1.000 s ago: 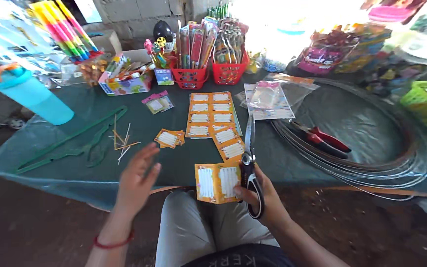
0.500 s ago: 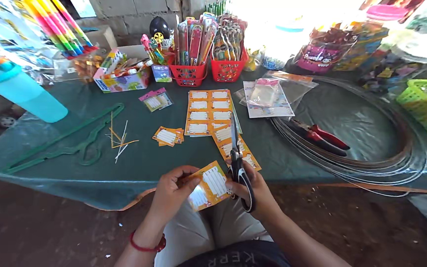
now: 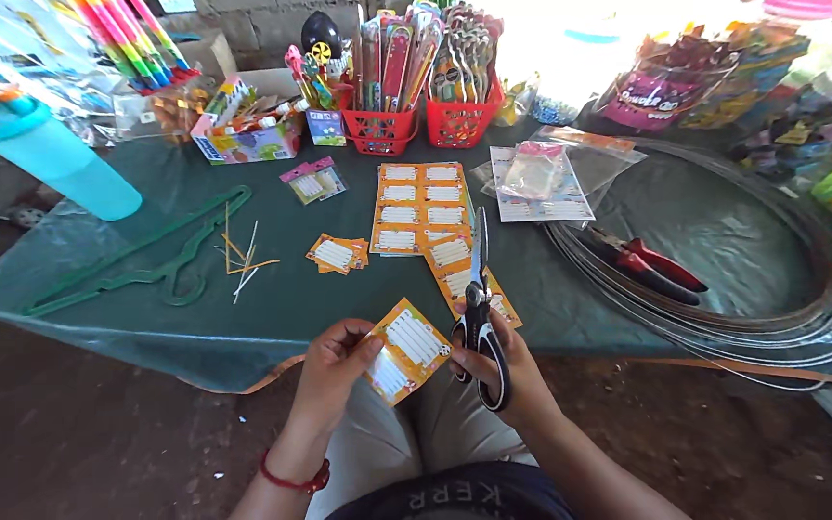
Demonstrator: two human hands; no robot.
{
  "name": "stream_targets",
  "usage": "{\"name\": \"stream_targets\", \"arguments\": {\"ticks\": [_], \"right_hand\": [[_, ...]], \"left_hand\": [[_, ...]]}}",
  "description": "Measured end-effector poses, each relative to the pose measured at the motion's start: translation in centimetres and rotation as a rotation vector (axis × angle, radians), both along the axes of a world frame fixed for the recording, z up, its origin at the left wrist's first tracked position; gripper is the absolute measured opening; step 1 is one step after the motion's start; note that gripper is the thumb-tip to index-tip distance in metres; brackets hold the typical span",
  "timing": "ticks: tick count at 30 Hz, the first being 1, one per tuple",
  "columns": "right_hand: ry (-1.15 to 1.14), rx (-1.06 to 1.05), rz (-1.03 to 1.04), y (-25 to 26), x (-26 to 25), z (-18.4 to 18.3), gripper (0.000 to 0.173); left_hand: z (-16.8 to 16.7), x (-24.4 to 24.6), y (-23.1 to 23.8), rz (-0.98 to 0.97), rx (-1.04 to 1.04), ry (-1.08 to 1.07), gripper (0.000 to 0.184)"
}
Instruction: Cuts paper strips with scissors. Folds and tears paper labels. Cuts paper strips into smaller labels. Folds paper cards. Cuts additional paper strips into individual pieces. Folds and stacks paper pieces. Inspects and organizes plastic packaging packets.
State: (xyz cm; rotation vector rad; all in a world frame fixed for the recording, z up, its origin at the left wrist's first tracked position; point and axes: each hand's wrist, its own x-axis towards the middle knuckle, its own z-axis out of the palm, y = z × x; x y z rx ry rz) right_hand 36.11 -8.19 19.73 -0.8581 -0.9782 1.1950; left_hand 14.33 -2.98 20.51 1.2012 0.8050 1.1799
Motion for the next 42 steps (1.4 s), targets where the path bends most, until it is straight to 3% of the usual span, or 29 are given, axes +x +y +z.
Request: {"name": "stream_targets", "arguments": {"ticks": [6, 11, 15, 17, 19, 22, 24, 28, 32, 37, 42], "right_hand": [[-0.039, 0.010, 0.043, -0.2, 0.0, -0.2, 0.059], [-0.081, 0.056, 0.056, 0.6, 0.8, 0.5, 0.059], [-0.169, 0.037, 0.228, 0.9, 1.1, 1.1, 0.062], [-0.253, 0.024, 0.327, 0.8, 0.8, 1.2, 0.060], [-0.269, 0.016, 0.314, 0.6, 0.0, 1.0, 0.059], [-0.166, 0.029, 0.115, 0.6, -1.3, 0.5, 0.061], [-0.111, 0.067, -0.007, 0.9, -1.9, 0.3, 0.062], [-0.104, 0.152, -0.115, 1.4, -2.7, 0.3, 0.062], [-0.113, 0.154, -0.157, 1.4, -3.5, 0.5, 0.061], [-0.059, 0.174, -0.129, 1.1, -1.9, 0.3, 0.058], [-0.377, 0.097, 0.154, -1.9, 1.1, -0.7, 0.064]], "left_hand": [[0.1, -0.5, 0.0, -0.012, 0.085, 0.055, 0.014], [0.9, -1.7, -0.2, -0.230, 0.160, 0.201, 0.020], [1.4, -2.4, 0.4, -0.452, 0.248, 0.301, 0.020], [1.6, -2.4, 0.5, -0.435, 0.242, 0.311, 0.022], [1.6, -2.1, 0.3, -0.287, 0.200, 0.238, 0.034], [0.7, -1.6, 0.0, -0.083, 0.143, -0.051, 0.077], [0.0, -1.0, -1.2, -0.035, 0.127, -0.214, 0.092], [-2.4, 0.9, -4.1, 0.046, 0.409, -0.055, 0.076], [-3.0, 2.4, -4.6, 0.268, 0.442, 0.146, 0.033], [-1.8, 1.7, -3.2, 0.300, 0.414, 0.157, 0.029], [-0.8, 0.5, -2.2, 0.267, 0.398, 0.108, 0.027]]}}
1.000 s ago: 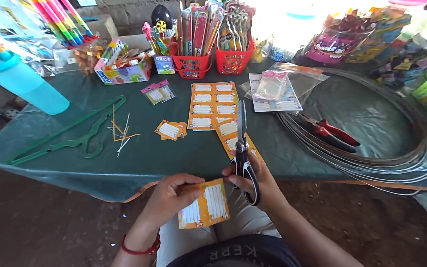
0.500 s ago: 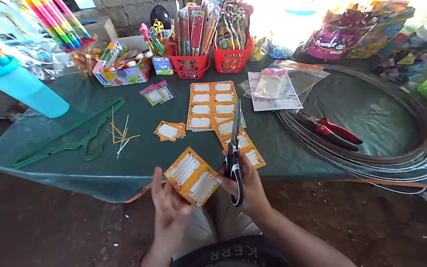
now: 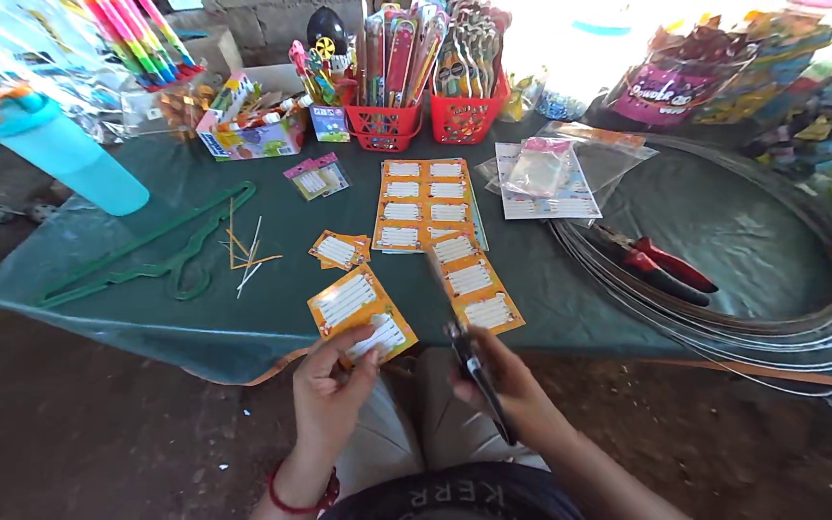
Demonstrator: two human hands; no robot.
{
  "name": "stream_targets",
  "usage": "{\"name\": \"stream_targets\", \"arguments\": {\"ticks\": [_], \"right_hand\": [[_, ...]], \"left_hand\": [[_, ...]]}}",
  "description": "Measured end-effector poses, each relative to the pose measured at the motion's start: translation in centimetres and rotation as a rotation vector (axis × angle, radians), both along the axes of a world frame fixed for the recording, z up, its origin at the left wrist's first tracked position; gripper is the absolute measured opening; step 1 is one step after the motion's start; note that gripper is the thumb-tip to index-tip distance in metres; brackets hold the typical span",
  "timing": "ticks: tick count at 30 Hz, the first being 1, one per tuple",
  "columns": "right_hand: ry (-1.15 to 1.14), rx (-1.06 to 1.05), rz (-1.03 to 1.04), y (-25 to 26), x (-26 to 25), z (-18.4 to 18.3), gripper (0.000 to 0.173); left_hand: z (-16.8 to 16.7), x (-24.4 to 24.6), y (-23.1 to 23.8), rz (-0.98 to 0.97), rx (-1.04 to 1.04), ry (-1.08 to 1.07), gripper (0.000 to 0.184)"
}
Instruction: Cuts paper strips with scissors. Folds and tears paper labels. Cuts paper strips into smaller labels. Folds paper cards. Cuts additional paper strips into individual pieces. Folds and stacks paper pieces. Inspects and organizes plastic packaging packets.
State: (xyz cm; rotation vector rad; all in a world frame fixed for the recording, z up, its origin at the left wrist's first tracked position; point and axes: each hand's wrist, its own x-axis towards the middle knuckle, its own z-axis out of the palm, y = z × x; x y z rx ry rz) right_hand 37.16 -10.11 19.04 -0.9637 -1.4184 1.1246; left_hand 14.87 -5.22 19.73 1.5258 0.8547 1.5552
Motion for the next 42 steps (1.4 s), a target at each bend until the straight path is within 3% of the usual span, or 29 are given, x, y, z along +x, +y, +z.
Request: {"name": "stream_targets", "arguments": {"ticks": [7, 42], "right_hand": [[0.061, -0.160, 0.257, -2.9, 0.0, -1.4, 0.088], [0.077, -0.178, 0.225, -2.5, -0.6, -1.9, 0.085]], "left_hand": [[0.2, 0.1, 0.2, -0.056, 0.002, -0.027, 0.036], [0.7, 0.4, 0.4, -0.017, 0.114, 0.143, 0.036]]}}
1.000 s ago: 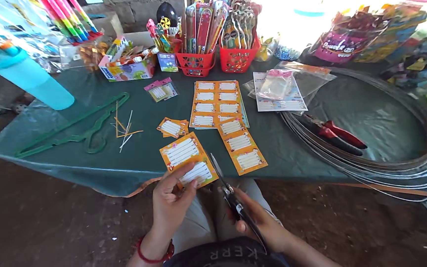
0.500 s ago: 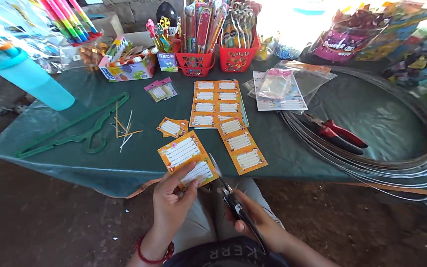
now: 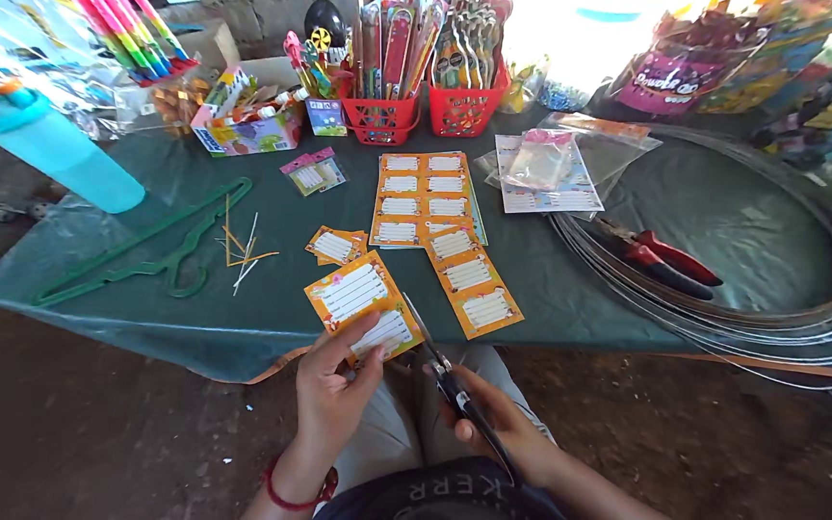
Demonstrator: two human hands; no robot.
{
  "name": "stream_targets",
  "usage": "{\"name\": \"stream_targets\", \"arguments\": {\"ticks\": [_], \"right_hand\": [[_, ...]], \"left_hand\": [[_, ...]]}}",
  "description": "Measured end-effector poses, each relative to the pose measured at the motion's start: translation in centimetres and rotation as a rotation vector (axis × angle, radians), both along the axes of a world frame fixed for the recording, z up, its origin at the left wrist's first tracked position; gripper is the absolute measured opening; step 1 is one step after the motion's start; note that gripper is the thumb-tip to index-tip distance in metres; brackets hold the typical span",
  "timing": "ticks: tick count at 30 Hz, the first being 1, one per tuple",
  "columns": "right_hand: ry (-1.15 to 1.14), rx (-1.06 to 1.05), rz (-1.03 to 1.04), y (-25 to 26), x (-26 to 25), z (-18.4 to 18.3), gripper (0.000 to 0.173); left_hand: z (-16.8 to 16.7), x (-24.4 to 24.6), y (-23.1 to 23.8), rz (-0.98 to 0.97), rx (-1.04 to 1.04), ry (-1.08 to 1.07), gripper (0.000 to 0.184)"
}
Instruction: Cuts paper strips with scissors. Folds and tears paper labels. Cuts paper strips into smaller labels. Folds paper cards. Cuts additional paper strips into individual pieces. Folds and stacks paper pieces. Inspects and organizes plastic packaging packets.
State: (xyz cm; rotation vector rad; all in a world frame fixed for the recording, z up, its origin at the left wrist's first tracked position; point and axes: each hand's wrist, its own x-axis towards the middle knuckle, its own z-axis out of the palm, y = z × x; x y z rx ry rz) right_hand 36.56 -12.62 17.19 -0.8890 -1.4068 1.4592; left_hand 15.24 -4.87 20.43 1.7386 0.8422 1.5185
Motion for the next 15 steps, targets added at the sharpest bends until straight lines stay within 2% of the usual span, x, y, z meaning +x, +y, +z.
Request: {"name": "stream_targets", "arguments": {"ticks": [15], "right_hand": [[0.026, 0.002, -0.034, -0.04, -0.15, -0.48, 0.083]], "left_hand": [[-0.17, 0.16, 0.07, -0.002, -0.010, -0.004, 0.037]]}}
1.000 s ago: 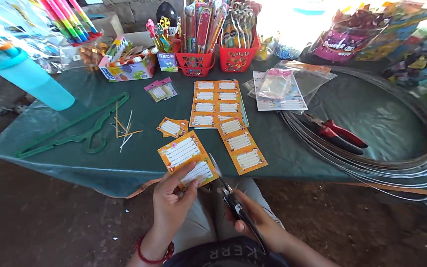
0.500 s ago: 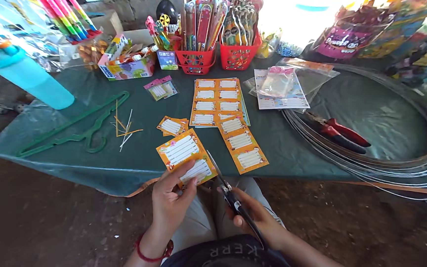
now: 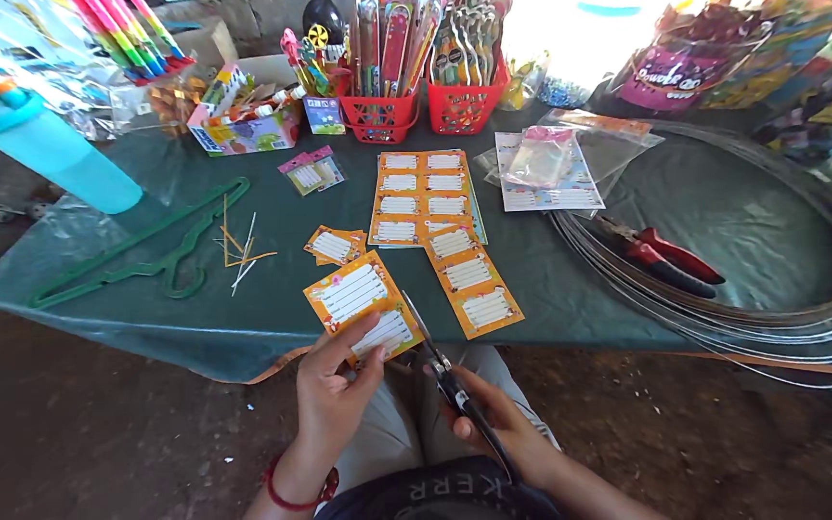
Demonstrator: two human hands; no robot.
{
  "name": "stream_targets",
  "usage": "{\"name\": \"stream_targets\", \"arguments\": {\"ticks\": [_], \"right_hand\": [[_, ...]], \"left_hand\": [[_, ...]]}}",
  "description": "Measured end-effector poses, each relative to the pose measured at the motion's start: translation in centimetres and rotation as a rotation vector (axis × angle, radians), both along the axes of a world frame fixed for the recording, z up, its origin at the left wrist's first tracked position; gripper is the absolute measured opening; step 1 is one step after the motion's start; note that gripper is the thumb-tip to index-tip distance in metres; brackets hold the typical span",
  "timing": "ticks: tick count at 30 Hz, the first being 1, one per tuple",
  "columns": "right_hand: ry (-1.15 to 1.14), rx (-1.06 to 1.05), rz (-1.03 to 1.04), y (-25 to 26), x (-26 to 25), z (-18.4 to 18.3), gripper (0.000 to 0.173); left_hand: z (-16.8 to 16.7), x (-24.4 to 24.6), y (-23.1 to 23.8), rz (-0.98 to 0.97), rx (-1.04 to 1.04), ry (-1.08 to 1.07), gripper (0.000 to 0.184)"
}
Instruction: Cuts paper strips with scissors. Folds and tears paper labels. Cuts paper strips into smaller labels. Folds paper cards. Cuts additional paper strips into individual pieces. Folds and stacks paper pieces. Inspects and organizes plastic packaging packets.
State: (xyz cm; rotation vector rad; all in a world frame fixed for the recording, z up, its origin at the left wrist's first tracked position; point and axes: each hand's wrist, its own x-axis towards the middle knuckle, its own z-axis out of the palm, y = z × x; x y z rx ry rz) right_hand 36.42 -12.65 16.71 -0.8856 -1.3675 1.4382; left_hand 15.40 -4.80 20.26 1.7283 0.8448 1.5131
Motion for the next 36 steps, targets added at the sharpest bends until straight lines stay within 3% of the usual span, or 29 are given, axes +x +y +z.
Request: {"name": "stream_targets", "arguments": {"ticks": [16, 21, 28, 36], "right_hand": [[-0.010, 0.017, -0.020, 0.0, -0.2, -0.2, 0.077], [0.031, -0.004, -0.028, -0.2, -0.5, -0.1, 0.086], [0.153, 0.060, -0.102, 0.3, -0.1, 0.3, 0.065], [0.155, 0.131, -0.241, 2.3, -0.2, 2.0, 0.060]], "left_hand": [[-0.1, -0.1, 0.0, 0.004, -0.006, 0.006, 0.038], [0.0, -0.3, -0.1, -0.004, -0.022, -0.011, 0.039], [0.3, -0.9, -0.1, -0.157, -0.101, -0.078, 0.077], [0.1, -1.7, 0.1, -0.324, -0.140, 0.014, 0.101]]}}
